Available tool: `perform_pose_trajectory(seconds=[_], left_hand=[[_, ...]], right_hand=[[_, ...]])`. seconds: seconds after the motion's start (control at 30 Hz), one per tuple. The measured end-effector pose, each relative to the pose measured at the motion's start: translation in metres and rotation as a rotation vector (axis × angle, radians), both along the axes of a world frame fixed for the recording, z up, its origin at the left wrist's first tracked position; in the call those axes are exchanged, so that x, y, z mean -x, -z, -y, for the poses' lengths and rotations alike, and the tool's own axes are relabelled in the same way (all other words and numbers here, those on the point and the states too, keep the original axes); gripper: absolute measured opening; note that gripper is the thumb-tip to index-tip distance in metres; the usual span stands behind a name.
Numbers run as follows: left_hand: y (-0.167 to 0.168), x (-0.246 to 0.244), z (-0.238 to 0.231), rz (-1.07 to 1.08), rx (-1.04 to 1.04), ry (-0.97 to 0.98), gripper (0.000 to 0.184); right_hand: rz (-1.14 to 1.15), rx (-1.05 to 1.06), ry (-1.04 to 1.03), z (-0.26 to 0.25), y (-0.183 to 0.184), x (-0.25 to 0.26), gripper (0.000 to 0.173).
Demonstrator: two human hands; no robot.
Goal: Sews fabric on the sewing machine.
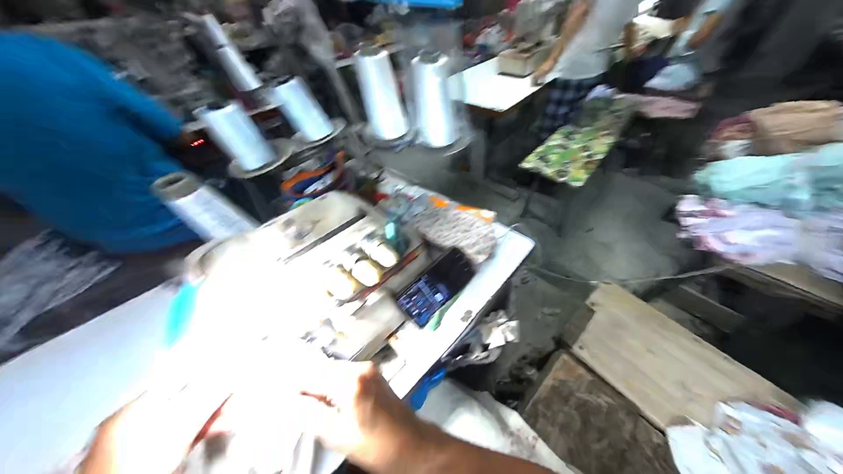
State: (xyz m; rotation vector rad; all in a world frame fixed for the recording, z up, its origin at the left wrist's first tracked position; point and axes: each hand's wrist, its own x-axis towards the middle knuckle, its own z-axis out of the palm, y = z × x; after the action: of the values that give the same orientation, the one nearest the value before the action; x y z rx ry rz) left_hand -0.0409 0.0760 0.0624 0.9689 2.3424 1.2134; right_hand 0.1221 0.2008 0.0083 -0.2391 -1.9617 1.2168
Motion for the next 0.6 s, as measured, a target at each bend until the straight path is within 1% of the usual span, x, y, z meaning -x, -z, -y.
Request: perform_pose_trajectory(seconds=[0.1,0.13,0.23,0.37,0.5,0.6], left_hand=[[-0.011,-0.015,-0.015,-0.017,0.066,-0.189,0.015],[-0.014,-0.016,-0.018,0.007,0.074,-0.211,0.018],[-0.017,-0.018,-0.015,0.064,0.067,-0.149,0.022],[-0.011,-0.012,-0.013,0.088,0.034,-0.056,0.023],[-0.010,-0.003,-0.027,0.094,0.021,-0.039,0.012],[-0.007,0.001,-0.035,0.048,0.031,-0.012,0.013]], right_hand=[[0.048,0.090,-0.047,-0.002,-0.001,-0.005,0.015],[0.056,0.106,-0.055,-0.002,0.001,-0.006,0.016],[0.066,0.128,-0.076,-0.002,0.009,-0.006,0.015],[0.063,0.136,-0.089,-0.003,0.013,-0.007,0.015],[0.053,0.140,-0.080,-0.003,0.013,-0.006,0.015],[0.034,0.166,-0.079,-0.002,0.012,-0.004,0.013]])
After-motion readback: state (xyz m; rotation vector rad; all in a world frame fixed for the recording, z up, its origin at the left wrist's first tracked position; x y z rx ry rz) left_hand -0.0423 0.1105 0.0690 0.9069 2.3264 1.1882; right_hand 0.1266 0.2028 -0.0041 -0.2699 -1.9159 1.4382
